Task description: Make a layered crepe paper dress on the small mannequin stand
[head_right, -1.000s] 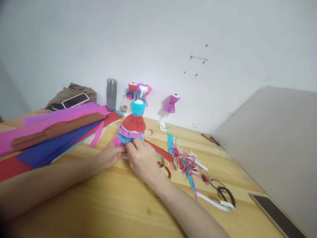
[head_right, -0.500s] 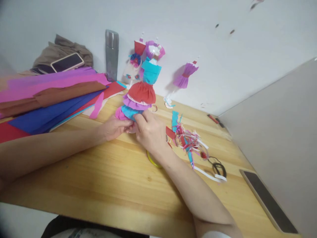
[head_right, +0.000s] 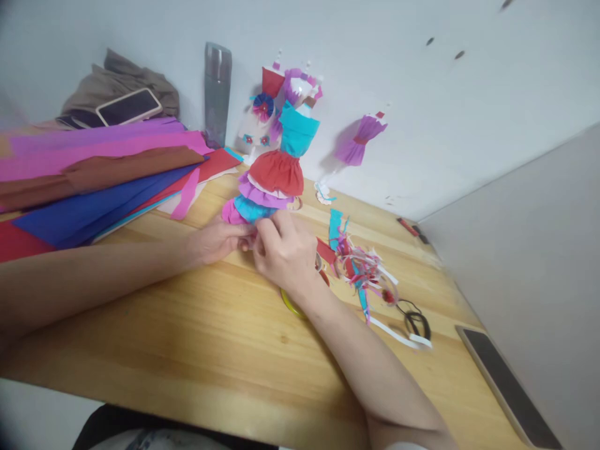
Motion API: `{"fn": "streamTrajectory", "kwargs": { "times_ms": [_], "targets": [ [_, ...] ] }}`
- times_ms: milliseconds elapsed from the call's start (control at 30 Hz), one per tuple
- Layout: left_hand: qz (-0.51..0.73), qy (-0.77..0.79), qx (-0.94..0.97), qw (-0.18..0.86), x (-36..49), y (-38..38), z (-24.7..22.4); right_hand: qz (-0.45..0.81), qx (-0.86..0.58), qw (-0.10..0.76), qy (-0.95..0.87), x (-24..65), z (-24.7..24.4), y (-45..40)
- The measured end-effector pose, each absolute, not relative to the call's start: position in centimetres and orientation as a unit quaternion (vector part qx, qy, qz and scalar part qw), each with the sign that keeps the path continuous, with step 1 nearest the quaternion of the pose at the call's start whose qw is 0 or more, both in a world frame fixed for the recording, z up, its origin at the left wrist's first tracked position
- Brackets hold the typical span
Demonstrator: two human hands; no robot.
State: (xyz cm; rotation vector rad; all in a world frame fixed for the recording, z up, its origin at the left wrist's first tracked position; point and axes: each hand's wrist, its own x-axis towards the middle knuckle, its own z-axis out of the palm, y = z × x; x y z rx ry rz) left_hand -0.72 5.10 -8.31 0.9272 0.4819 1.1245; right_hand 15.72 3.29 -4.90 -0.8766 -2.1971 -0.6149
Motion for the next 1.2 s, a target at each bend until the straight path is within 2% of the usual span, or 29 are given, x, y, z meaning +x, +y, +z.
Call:
{"fn": "streamTrajectory", "kwargs": {
  "times_ms": [200,433,633,733,967,1200],
  "targets": [
    [0.519,0.193,0.417,0.720,-0.58,5.03,-8.32,-0.265,-0.346,0.361,-0.825,15.77,-5.27,3.90],
    [0.520,0.205,0.411,0.720,-0.66,5.20,-8.74,-0.192,-0.301,0.446,-0.820,15.99,-5.03,3.53],
    [0.524,0.211,0.414,0.714,-0.55,5.27,-8.90,-0.230,-0.340,0.409,-0.815,15.70,-5.82,3.74],
    [0.526,0.212,0.416,0.711,-0.40,5.15,-8.69,-0.250,-0.319,0.422,-0.811,15.55,-5.92,3.92],
    [0.535,0.221,0.401,0.710,-0.36,5.20,-8.90,-0.192,-0.278,0.496,-0.800,15.74,-5.31,3.77],
    [0.525,0.227,0.404,0.714,-0.47,5.41,-9.11,-0.151,-0.321,0.467,-0.810,15.79,-5.75,3.95]
  ]
}}
